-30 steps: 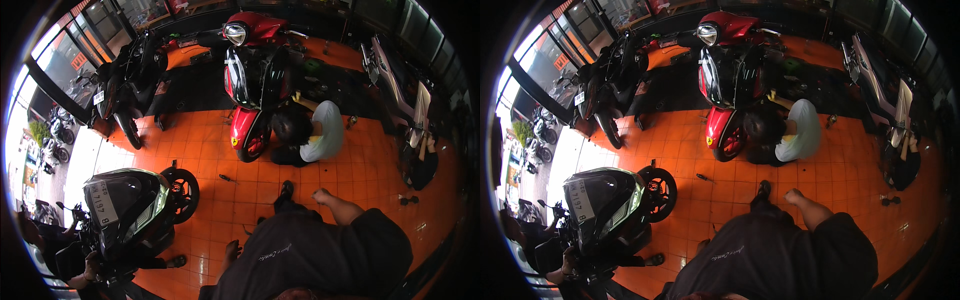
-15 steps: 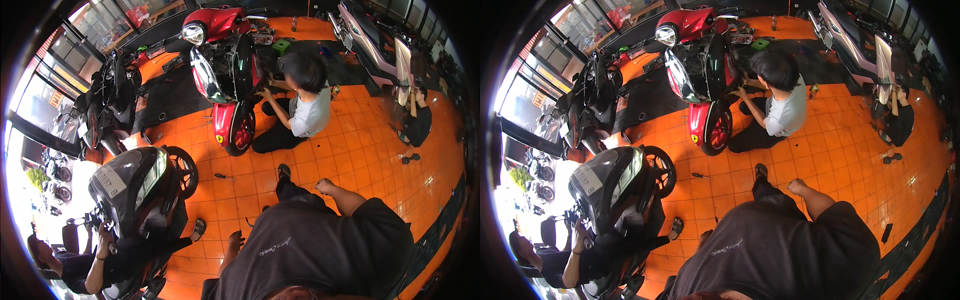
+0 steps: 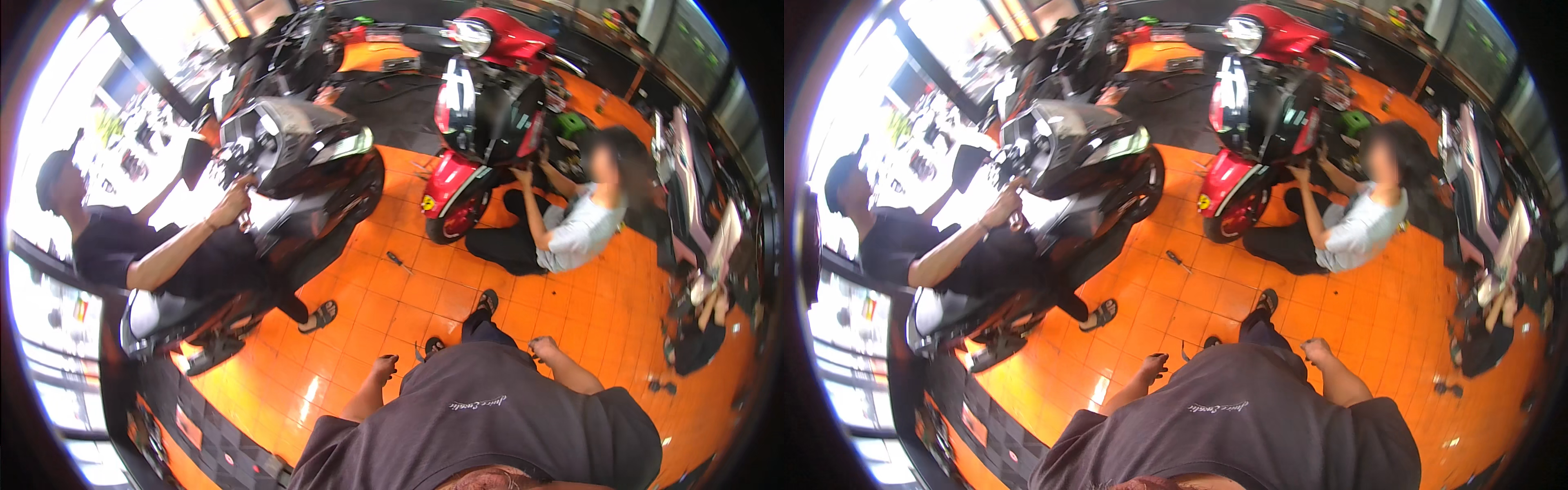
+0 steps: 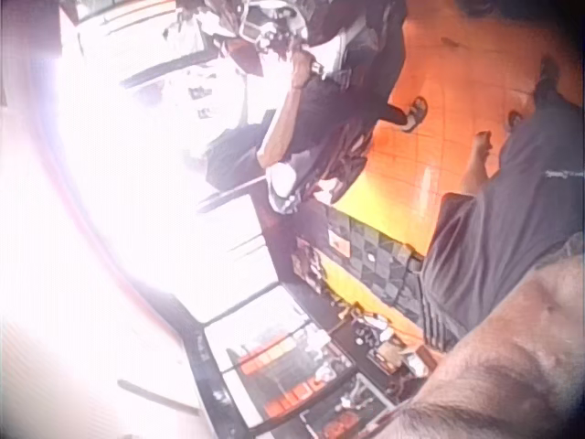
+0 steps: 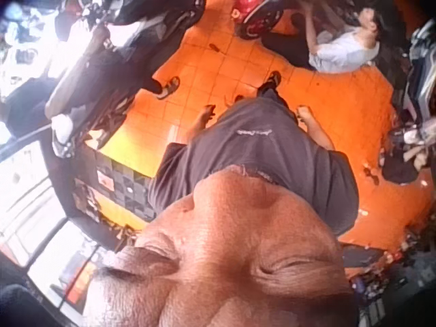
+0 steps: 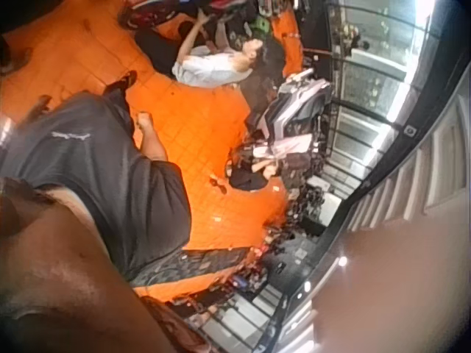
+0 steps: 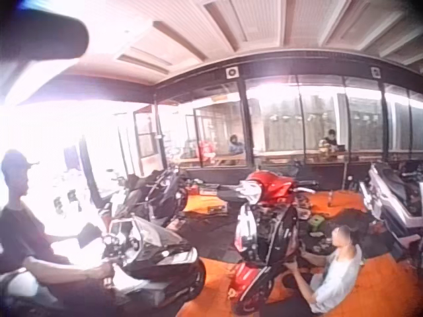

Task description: The person attaches and aligns panels of a motorcycle fairing, first positioning internal components and then fitting larger red and black body panels together by hand.

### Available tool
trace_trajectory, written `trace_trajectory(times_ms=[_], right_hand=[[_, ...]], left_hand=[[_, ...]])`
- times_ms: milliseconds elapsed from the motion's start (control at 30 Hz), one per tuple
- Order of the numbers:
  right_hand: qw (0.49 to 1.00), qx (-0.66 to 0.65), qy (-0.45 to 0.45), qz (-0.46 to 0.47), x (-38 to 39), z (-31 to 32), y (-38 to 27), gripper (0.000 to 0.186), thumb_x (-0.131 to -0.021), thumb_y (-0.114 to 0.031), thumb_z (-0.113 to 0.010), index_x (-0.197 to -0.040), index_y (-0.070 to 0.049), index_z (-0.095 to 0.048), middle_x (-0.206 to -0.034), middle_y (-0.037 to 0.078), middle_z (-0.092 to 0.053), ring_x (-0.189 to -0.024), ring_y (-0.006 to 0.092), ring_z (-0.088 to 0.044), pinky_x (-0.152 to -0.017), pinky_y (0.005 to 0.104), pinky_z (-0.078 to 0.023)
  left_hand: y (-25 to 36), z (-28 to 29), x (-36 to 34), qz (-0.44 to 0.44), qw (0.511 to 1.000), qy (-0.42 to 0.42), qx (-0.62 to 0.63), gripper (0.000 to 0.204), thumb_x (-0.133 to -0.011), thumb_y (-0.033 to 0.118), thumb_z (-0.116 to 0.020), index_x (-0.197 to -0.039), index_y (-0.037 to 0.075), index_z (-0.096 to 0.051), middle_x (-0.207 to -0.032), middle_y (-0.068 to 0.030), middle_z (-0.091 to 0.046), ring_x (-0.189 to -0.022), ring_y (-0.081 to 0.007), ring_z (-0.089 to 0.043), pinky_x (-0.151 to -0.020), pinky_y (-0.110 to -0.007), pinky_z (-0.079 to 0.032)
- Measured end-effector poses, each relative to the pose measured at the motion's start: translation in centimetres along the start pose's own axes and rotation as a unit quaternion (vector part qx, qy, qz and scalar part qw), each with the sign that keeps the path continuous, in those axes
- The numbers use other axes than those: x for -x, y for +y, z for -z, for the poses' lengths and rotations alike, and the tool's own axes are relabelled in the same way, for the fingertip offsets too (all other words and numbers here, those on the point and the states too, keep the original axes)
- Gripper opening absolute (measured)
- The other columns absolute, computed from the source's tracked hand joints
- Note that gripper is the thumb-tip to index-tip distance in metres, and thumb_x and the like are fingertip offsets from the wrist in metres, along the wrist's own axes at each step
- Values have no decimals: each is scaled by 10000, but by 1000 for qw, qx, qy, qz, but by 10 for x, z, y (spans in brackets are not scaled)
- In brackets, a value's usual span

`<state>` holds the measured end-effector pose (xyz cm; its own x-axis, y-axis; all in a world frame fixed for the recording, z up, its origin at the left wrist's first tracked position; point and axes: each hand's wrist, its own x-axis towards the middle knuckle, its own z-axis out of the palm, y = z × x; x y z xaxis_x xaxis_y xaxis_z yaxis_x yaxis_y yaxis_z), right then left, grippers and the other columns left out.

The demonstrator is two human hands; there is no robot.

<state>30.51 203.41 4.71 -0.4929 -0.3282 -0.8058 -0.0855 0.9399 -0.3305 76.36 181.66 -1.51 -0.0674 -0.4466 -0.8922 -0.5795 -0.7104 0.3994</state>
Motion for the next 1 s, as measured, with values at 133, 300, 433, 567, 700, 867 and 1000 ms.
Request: trace_trajectory(times_ms=[133,300,433,567,700,867,1000], right_hand=[[999,42,-11,-8,7,-1,-35,313,-887,-258,-611,-1123,-57,-648,-947,88,-656,-767,230,-668,-659,392,-527],[994,104,-14,23,-6,-6,-65,357,-900,-310,-598,-1152,-63,-656,-913,123,-683,-742,216,-646,-612,362,-491],[990,122,-33,68,-14,-11,-97,357,-900,-296,-601,-1157,-52,-641,-944,97,-668,-764,208,-647,-631,365,-497],[981,148,-38,118,-22,-8,-112,369,-903,-291,-597,-1169,-37,-627,-995,85,-665,-774,204,-645,-635,347,-499],[984,119,-25,128,-29,1,-99,378,-898,-293,-598,-1172,-34,-624,-1017,91,-663,-772,210,-642,-616,339,-497],[993,106,-26,49,-11,25,-89,382,-894,-294,-603,-1177,-39,-623,-1012,95,-658,-781,216,-646,-620,350,-503],[997,78,9,21,-18,38,-61,378,-874,-294,-609,-1144,-32,-650,-817,129,-674,-624,207,-604,-575,362,-482]], left_hand=[[-28,1,11,8,999,21,32,467,-917,385,-578,-1274,85,-573,-1044,-93,-654,-897,-214,-649,-655,-370,-479],[-79,-6,19,45,997,31,63,456,-922,380,-573,-1271,87,-580,-1071,-97,-653,-903,-231,-657,-701,-397,-493],[-111,-12,28,76,992,39,94,452,-921,385,-574,-1262,89,-587,-1074,-100,-655,-905,-255,-663,-737,-437,-496],[-126,-26,26,103,987,37,119,462,-916,380,-585,-1265,77,-580,-1078,-101,-657,-916,-259,-663,-739,-452,-492],[-104,-32,31,81,990,50,107,468,-914,378,-589,-1264,69,-578,-1076,-91,-660,-909,-250,-663,-724,-425,-494],[-69,-31,16,66,995,27,74,476,-918,383,-576,-1269,61,-572,-1065,-101,-662,-902,-239,-657,-689,-388,-497],[-44,-33,-12,79,997,9,22,471,-916,381,-566,-1271,72,-572,-1078,-96,-658,-926,-253,-655,-708,-411,-496]])
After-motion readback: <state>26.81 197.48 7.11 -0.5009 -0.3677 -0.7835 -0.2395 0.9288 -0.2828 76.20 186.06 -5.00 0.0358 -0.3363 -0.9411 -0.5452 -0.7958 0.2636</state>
